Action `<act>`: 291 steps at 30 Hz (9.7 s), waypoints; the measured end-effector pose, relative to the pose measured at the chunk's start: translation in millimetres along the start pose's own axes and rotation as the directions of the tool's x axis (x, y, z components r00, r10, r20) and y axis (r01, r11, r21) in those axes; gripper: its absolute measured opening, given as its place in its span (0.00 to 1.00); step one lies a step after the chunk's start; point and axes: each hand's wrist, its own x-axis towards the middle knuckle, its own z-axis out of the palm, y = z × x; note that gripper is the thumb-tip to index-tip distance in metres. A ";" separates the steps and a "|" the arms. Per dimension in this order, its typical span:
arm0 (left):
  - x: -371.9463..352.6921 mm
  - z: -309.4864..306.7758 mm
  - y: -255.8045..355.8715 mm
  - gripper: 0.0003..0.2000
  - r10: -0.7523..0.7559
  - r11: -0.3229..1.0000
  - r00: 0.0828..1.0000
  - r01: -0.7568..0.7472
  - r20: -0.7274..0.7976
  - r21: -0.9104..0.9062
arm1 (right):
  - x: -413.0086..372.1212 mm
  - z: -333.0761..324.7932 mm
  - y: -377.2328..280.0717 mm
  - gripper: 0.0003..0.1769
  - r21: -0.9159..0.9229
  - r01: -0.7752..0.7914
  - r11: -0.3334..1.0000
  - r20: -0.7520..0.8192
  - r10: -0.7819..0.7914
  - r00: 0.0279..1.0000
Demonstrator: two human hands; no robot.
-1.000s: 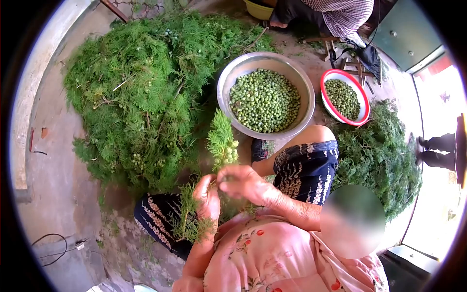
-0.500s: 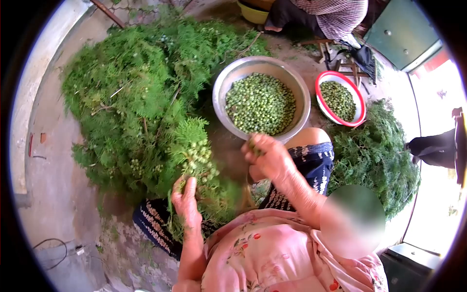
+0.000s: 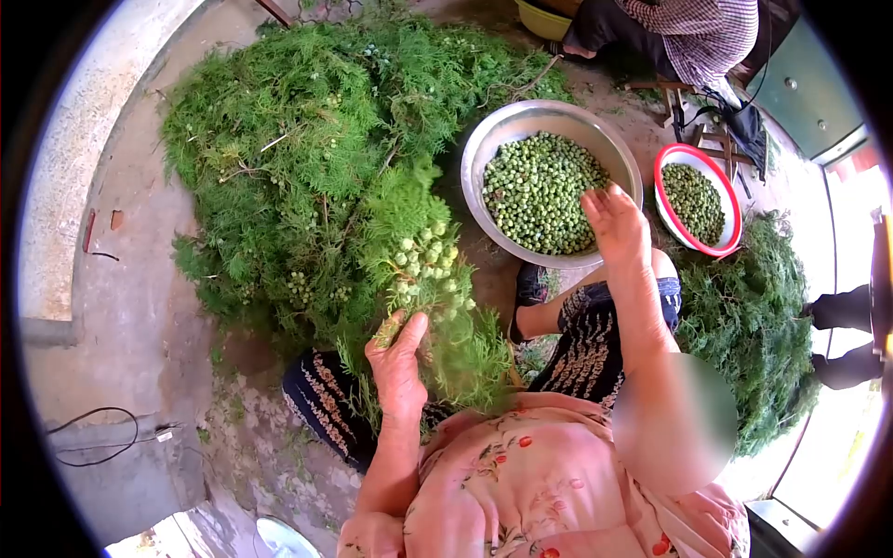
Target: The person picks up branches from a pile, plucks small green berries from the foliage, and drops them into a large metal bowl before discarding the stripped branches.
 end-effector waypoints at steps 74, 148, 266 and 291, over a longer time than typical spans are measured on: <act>-16.9 11.1 5.5 0.05 -0.174 0.982 0.984 0.171 0.035 0.084 | -141.9 42.5 62.8 0.21 -0.571 -0.144 0.808 0.615 0.538 0.576; -21.5 16.3 10.3 0.05 -0.202 0.979 0.979 0.203 0.035 -0.030 | -148.8 47.4 68.3 0.12 -0.373 -0.378 0.848 0.526 0.528 0.667; -26.6 3.4 22.9 0.13 0.025 0.885 0.985 -0.101 0.171 0.455 | -123.9 24.9 53.8 0.07 -0.802 0.267 0.534 0.479 0.308 0.822; -26.3 15.7 6.4 0.04 0.067 0.974 0.992 -0.088 0.107 0.210 | -120.5 9.7 93.9 0.10 -0.701 0.283 0.654 0.493 0.158 0.856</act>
